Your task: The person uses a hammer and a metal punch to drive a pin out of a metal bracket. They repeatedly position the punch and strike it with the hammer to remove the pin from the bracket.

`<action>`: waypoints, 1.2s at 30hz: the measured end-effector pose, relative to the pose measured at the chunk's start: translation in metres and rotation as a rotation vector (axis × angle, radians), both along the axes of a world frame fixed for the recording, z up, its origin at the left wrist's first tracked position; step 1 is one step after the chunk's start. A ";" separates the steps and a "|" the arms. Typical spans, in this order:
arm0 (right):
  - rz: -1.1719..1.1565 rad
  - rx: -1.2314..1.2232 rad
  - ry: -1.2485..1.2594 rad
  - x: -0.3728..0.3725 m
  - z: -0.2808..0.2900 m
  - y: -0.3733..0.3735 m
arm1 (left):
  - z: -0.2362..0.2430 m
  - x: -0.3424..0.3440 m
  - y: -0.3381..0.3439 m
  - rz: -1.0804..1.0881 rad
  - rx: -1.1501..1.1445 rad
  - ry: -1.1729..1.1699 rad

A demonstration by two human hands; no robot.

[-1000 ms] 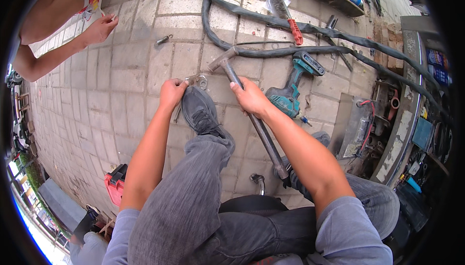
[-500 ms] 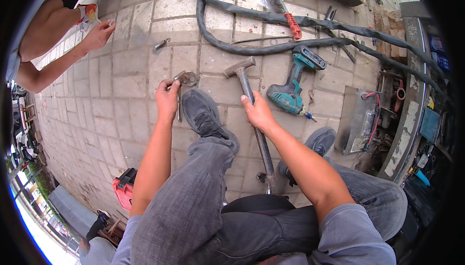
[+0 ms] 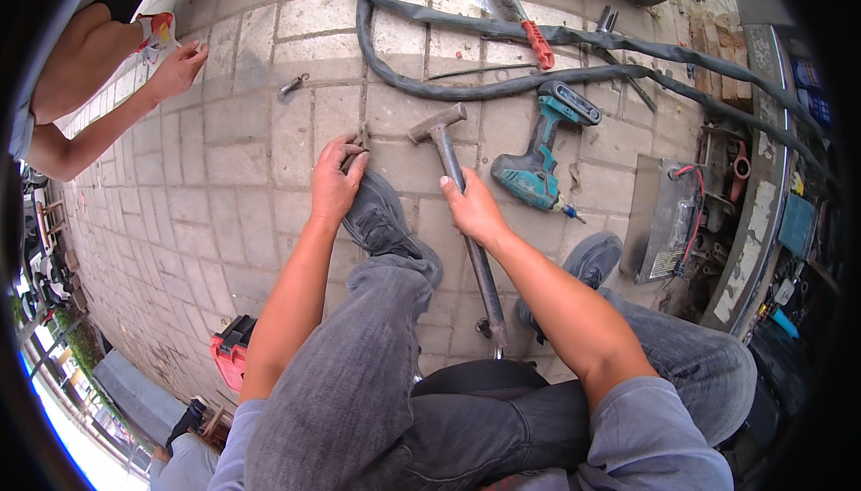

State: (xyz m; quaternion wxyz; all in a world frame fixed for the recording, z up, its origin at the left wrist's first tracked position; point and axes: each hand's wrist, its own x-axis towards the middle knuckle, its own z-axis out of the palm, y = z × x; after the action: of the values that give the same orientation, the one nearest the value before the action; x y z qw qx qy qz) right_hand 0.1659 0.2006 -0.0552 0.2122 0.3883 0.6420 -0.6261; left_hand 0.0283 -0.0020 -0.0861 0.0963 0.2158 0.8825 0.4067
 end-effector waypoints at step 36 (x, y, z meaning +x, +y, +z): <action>0.008 0.106 0.079 0.007 -0.027 0.010 | 0.005 -0.021 -0.063 -0.029 -0.330 -0.070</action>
State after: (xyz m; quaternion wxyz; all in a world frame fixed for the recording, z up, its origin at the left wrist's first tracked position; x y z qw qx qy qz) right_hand 0.1732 0.2107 -0.0821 0.1681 0.3715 0.6838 -0.6052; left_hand 0.0077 -0.0654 -0.0811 0.1668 0.1953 0.9302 0.2623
